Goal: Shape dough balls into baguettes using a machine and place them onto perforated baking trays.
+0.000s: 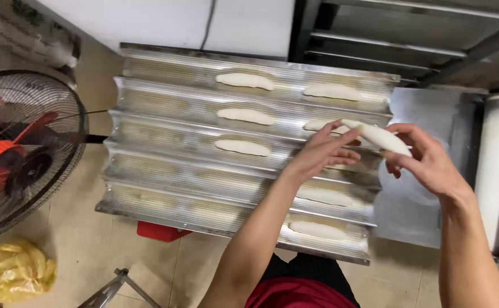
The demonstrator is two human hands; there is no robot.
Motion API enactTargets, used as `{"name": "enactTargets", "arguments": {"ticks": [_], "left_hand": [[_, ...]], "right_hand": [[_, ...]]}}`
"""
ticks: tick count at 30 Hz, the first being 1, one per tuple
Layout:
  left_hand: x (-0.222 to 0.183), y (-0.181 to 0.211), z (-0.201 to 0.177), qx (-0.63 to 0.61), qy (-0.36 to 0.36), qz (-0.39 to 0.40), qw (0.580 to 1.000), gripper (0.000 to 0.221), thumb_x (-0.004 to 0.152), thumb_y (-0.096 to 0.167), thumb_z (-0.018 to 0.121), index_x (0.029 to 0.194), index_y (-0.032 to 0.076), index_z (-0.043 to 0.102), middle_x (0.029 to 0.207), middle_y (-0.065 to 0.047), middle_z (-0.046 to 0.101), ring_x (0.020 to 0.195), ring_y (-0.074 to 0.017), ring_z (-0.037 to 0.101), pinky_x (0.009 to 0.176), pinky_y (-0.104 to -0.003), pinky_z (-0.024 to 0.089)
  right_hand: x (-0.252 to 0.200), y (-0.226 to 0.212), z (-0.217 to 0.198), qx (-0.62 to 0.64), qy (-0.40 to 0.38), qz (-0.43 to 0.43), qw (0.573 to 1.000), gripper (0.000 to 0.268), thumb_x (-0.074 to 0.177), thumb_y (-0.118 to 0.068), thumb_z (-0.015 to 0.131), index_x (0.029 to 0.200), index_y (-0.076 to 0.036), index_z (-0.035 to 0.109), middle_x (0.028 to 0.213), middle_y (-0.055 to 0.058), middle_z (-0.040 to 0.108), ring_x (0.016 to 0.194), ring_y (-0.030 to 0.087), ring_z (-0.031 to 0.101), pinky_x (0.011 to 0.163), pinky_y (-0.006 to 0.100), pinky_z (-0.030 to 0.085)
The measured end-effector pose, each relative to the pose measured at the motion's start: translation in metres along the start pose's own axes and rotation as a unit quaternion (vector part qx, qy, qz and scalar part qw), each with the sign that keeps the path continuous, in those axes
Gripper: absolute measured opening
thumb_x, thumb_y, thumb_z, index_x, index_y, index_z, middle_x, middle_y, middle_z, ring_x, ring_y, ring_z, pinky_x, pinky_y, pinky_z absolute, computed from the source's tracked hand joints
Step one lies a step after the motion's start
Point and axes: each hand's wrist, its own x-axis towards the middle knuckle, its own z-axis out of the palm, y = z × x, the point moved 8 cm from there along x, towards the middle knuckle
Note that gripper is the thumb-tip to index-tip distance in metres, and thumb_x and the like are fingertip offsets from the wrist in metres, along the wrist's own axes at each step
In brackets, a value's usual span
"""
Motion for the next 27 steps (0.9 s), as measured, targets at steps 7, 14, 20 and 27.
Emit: {"name": "enactTargets", "arguments": {"ticks": [7,14,20,27], "left_hand": [[-0.041,0.101,-0.251,0.027,0.032,0.078,0.996,0.042,0.091,0.027,0.077,0.12,-0.002,0.071,0.108,-0.011,0.075,0.091,-0.0175,0.077,0.081,-0.029,0.064],[-0.058,0.238,-0.472,0.326,0.236,0.084,0.911,0.037,0.09,0.034,0.076,0.112,0.004,0.078,0.089,-0.009,0.08,0.072,-0.0152,0.075,0.059,-0.03,0.059],[-0.051,0.283,-0.519,0.567,0.285,0.124,0.763,0.034,0.087,0.037,0.08,0.098,0.005,0.083,0.081,-0.015,0.077,0.073,-0.0265,0.076,0.068,-0.039,0.058],[-0.122,0.286,-0.474,0.523,0.429,0.252,0.692,0.028,0.095,0.026,0.072,0.102,0.0,0.077,0.087,-0.018,0.074,0.078,-0.0322,0.073,0.071,-0.045,0.055]], "right_hand": [[0.092,-0.152,0.234,-0.207,-0.09,-0.182,0.957,0.05,0.089,-0.025,0.076,0.137,-0.014,0.07,0.103,0.008,0.077,0.066,0.018,0.052,0.062,0.033,0.048],[0.223,-0.206,0.425,-0.309,-0.015,-0.248,0.918,0.041,0.093,-0.035,0.081,0.127,-0.012,0.074,0.105,0.011,0.077,0.083,0.029,0.074,0.075,0.042,0.058],[0.252,-0.213,0.462,-0.33,0.029,-0.335,0.882,0.036,0.086,-0.031,0.083,0.117,-0.014,0.079,0.116,0.015,0.073,0.086,0.038,0.071,0.071,0.049,0.057],[0.178,-0.155,0.331,-0.179,0.074,-0.228,0.954,0.03,0.099,-0.021,0.071,0.124,-0.005,0.073,0.12,0.016,0.073,0.098,0.028,0.074,0.083,0.038,0.059]]}}
